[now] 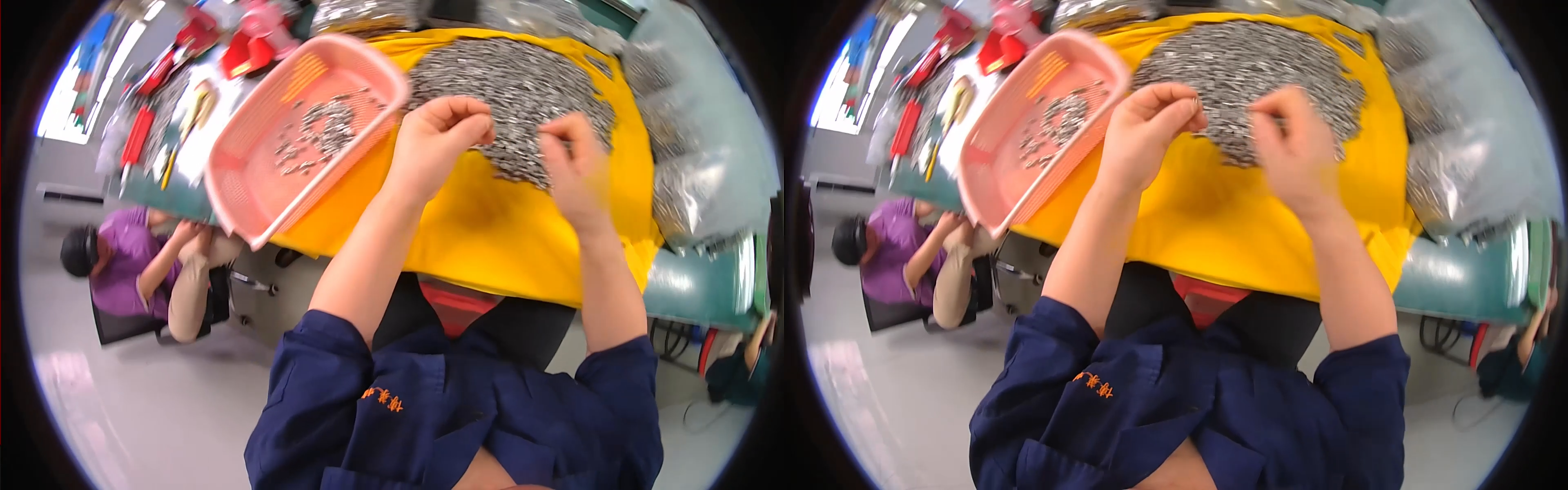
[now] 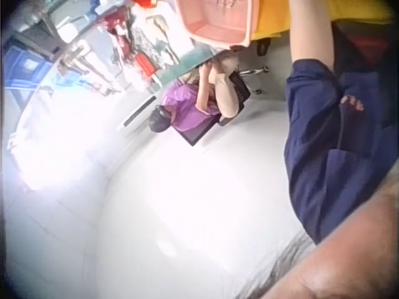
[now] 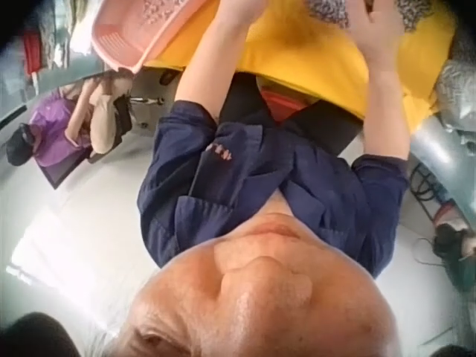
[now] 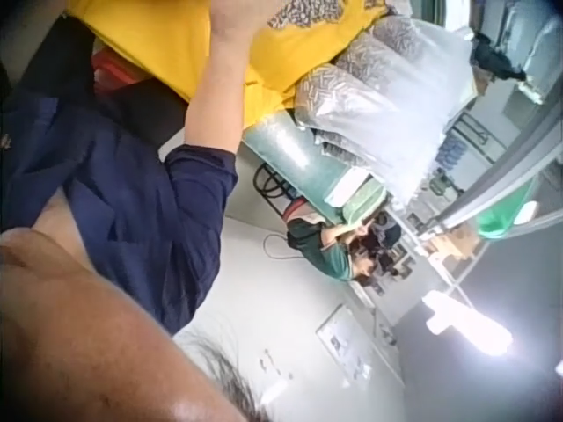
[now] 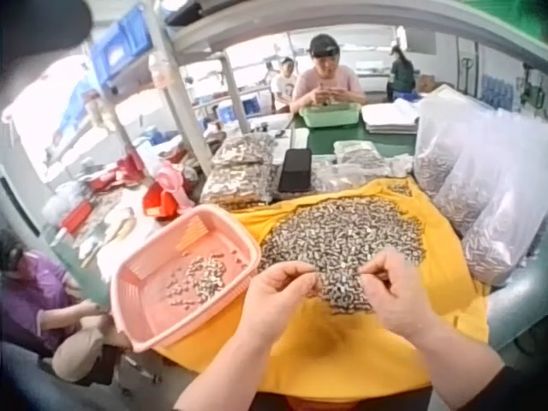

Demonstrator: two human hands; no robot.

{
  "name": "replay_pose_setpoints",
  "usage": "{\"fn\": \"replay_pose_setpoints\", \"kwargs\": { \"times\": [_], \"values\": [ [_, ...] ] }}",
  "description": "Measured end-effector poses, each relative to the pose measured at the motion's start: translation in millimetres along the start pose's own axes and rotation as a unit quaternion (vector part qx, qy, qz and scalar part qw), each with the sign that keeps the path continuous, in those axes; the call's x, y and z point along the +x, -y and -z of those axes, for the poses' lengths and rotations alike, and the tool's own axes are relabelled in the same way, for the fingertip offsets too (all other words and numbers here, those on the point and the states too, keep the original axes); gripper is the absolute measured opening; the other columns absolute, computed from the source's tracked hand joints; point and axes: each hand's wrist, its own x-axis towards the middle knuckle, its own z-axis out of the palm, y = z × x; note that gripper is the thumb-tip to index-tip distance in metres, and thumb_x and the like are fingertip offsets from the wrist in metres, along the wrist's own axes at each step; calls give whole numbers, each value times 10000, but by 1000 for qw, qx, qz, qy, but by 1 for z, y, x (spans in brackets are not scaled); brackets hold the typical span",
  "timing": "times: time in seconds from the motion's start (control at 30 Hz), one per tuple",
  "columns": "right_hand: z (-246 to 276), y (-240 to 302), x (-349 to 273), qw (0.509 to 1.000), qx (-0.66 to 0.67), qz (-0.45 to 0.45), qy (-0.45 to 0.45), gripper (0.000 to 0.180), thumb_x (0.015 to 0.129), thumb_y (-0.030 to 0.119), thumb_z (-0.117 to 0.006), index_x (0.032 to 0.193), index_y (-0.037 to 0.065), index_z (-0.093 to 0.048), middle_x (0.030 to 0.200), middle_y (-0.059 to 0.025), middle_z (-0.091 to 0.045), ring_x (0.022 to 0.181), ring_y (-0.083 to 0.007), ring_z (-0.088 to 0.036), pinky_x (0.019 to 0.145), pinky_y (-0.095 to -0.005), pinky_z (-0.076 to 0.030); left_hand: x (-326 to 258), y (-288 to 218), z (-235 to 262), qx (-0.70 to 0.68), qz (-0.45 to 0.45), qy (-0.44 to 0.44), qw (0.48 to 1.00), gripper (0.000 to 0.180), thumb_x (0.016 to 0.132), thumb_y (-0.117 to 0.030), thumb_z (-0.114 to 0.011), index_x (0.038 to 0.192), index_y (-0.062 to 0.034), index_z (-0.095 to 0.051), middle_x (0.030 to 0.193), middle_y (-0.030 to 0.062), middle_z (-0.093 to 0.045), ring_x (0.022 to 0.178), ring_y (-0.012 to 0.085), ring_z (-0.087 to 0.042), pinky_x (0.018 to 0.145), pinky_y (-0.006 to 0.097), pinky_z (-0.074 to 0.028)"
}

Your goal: Sorting small metal hardware components from a large pile into a pink basket.

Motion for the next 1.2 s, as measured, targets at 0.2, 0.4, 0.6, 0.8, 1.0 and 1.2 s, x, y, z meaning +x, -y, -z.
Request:
{"fn": "replay_pose_setpoints", "kwargs": {
  "times": [0.2, 0.4, 0.6, 0.8, 1.0, 1.2],
  "values": [
    [14, -18, 1, 999, -30, 26, -6, 43, 813, 39, -511, 844, 10, -513, 772, -19, -493, 691, -83, -444, 620, -211, -383, -1, -47, 47, 392, -273, -176, 861, 160, 746, -80, -614, 888, -5, -609, 754, 73, -636, 658, 127, -607, 612, 239, -478],
    [2, -26, 4, 1000, -2, 20, 19, 56, 822, 51, -513, 866, 16, -520, 774, -3, -495, 673, -65, -422, 596, -203, -375, -10, -57, 68, 566, -393, -245, 682, 225, 661, -85, -626, 885, -73, -625, 865, 102, -600, 851, 267, -573, 746, 353, -465],
    [7, -33, 5, 999, -30, -2, 24, 67, 825, 61, -517, 873, 16, -526, 794, -17, -518, 707, -79, -446, 632, -213, -392, -26, 5, -18, 628, -119, 116, 760, 149, 697, -214, -595, 778, -93, -629, 752, 102, -578, 762, 265, -584, 668, 366, -464],
    [4, -24, 2, 999, -23, 9, 40, 65, 826, 35, -505, 880, 0, -516, 806, -26, -507, 738, -84, -449, 669, -209, -391, -17, 33, -22, 641, -161, 123, 740, 120, 703, -200, -570, 740, -91, -602, 716, 114, -563, 704, 284, -584, 623, 392, -458],
    [5, -19, -2, 997, -58, 40, 34, 60, 821, 35, -505, 869, 2, -519, 797, -41, -520, 733, -107, -473, 674, -223, -401, -17, 26, -20, 645, -162, 141, 733, 114, 693, -133, -503, 745, -87, -595, 704, 123, -566, 693, 299, -582, 628, 392, -461],
    [-7, -15, 1, 999, -34, 31, 23, 75, 782, 70, -537, 849, 37, -532, 696, -76, -558, 580, -149, -518, 545, -260, -420, -14, 24, -2, 654, -124, 156, 730, 130, 718, -154, -562, 798, -69, -618, 756, 138, -586, 744, 294, -582, 670, 392, -467]
  ]
}}
